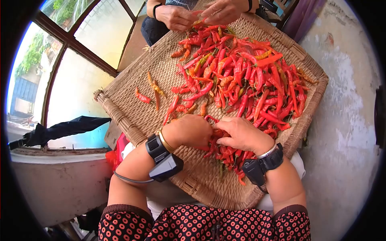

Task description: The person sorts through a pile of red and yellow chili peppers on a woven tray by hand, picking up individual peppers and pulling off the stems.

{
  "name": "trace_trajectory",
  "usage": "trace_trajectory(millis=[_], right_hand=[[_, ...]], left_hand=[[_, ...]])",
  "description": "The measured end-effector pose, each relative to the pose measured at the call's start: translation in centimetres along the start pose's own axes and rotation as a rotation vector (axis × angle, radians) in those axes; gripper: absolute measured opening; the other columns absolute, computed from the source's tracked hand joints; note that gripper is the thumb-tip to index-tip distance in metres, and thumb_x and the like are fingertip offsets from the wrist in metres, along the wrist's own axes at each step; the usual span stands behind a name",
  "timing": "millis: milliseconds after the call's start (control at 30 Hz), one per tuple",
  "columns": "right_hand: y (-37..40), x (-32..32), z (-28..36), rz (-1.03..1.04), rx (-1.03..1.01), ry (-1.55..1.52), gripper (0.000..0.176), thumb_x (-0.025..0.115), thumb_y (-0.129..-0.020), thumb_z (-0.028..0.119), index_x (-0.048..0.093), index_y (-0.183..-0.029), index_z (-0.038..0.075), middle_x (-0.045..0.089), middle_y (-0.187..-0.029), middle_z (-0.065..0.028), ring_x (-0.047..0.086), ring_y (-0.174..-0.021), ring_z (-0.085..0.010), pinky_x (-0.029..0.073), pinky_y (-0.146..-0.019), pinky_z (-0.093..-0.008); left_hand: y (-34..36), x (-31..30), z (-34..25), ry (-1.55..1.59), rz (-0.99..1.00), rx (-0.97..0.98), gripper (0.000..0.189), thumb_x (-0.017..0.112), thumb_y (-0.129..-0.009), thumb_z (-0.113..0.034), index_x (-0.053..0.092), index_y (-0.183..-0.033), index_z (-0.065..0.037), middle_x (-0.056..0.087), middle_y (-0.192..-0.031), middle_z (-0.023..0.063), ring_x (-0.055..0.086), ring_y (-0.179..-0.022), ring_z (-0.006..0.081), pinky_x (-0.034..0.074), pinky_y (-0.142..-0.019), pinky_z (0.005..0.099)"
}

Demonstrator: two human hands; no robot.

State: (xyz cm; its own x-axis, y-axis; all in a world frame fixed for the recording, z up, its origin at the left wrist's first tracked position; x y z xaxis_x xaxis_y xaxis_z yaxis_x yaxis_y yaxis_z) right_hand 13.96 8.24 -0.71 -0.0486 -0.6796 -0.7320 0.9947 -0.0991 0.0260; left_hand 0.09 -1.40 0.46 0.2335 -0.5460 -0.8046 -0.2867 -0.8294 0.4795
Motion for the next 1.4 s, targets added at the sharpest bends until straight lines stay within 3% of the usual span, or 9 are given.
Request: trace_trajectory(millis=[333,533,800,1067,1133,1200,1267,1333,1400], right_hand=[[-0.2,0.0,-0.2,-0.041,-0.005,-0.019,0.027,0.061,-0.071,0.018,0.055,-0.091,0.001,0.054,-0.082,-0.0165,0.054,-0.08,-0.0334,0.043,-0.069,-0.0386],[-0.6,-1.6,0.5,-0.203,0.11,-0.213,0.022,0.061,-0.075,0.023,0.057,-0.084,0.003,0.057,-0.071,-0.017,0.057,-0.07,-0.0316,0.043,-0.062,-0.0386],[0.1,-2.6,-0.5,-0.314,0.35,-0.661,0.015,0.056,-0.081,0.013,0.057,-0.084,-0.001,0.055,-0.061,-0.0033,0.052,-0.054,-0.008,0.042,-0.05,-0.0253],[0.1,-2.5,-1.0,-0.346,0.386,-0.642,0.012,0.054,-0.083,0.01,0.056,-0.081,-0.001,0.052,-0.058,-0.001,0.05,-0.052,-0.0057,0.042,-0.048,-0.0223],[0.3,-2.5,-0.9,-0.363,0.384,-0.627,0.011,0.054,-0.082,0.01,0.056,-0.081,-0.001,0.052,-0.057,-0.0012,0.05,-0.052,-0.0053,0.042,-0.048,-0.0223],[0.3,-2.9,-0.7,-0.338,0.39,-0.526,0.011,0.055,-0.08,0.011,0.058,-0.082,0.0,0.056,-0.059,-0.0059,0.055,-0.054,-0.0137,0.044,-0.052,-0.0268],[0.4,-3.1,-0.7,-0.26,0.31,-0.368,0.013,0.056,-0.079,0.013,0.059,-0.083,0.001,0.058,-0.064,-0.0093,0.057,-0.059,-0.02,0.045,-0.057,-0.0303],[0.5,-2.7,-0.8,-0.175,0.232,-0.213,0.014,0.056,-0.077,0.015,0.06,-0.084,0.003,0.06,-0.068,-0.0128,0.059,-0.064,-0.0263,0.047,-0.061,-0.0338],[0.6,-1.5,-1.2,-0.012,0.124,-0.053,0.018,0.057,-0.075,0.018,0.06,-0.086,0.004,0.06,-0.078,-0.0166,0.058,-0.077,-0.0335,0.046,-0.069,-0.0394]], left_hand=[[0.2,-0.5,0.0,-0.006,-0.018,-0.061,0.019,0.058,-0.07,-0.021,0.06,-0.077,-0.004,0.059,-0.067,0.0145,0.06,-0.065,0.0305,0.047,-0.055,0.0405],[0.4,-1.1,1.6,0.584,-0.582,0.071,0.015,0.064,-0.073,-0.012,0.057,-0.083,-0.002,0.057,-0.067,0.0106,0.057,-0.06,0.0217,0.045,-0.056,0.0325],[1.8,-2.5,3.1,0.728,-0.35,-0.02,0.017,0.06,-0.08,-0.016,0.059,-0.086,0.0,0.057,-0.064,0.0027,0.051,-0.057,0.0075,0.043,-0.052,0.0234],[0.4,-3.4,7.7,0.935,-0.81,-0.33,0.021,0.054,-0.086,-0.019,0.059,-0.087,0.001,0.059,-0.07,0.0002,0.053,-0.059,0.0066,0.044,-0.055,0.021],[-0.6,-3.3,8.0,-0.062,-1.543,-0.221,0.019,0.059,-0.08,-0.015,0.059,-0.088,0.002,0.06,-0.069,0.0083,0.059,-0.064,0.0235,0.048,-0.062,0.033],[0.9,-3.9,5.8,-0.235,-1.498,-0.323,0.019,0.061,-0.075,-0.015,0.06,-0.087,0.0,0.061,-0.078,0.0136,0.059,-0.073,0.0315,0.047,-0.07,0.0362],[1.4,-3.2,4.8,0.334,-0.861,-0.216,0.018,0.063,-0.07,-0.013,0.061,-0.084,-0.002,0.061,-0.086,0.0146,0.059,-0.073,0.0299,0.047,-0.07,0.035],[0.9,-1.8,3.6,0.252,-0.477,-0.032,0.014,0.062,-0.067,-0.013,0.062,-0.079,-0.004,0.06,-0.085,0.0139,0.058,-0.072,0.0289,0.048,-0.066,0.0356],[0.1,-0.2,2.6,0.121,-0.429,-0.02,0.016,0.062,-0.067,-0.013,0.062,-0.081,-0.005,0.058,-0.081,0.0127,0.058,-0.071,0.0284,0.047,-0.063,0.0358]])
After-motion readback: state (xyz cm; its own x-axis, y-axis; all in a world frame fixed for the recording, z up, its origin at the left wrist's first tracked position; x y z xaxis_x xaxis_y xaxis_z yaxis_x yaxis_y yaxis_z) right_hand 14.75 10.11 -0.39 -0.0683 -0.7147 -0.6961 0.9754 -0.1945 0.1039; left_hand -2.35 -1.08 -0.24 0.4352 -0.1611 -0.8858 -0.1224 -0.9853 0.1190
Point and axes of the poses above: each hand's wrist, its own y-axis away from the middle knuckle, its own x-axis out of the palm, z = x × y, the point moved 1 cm from there along -y, towards the middle knuckle
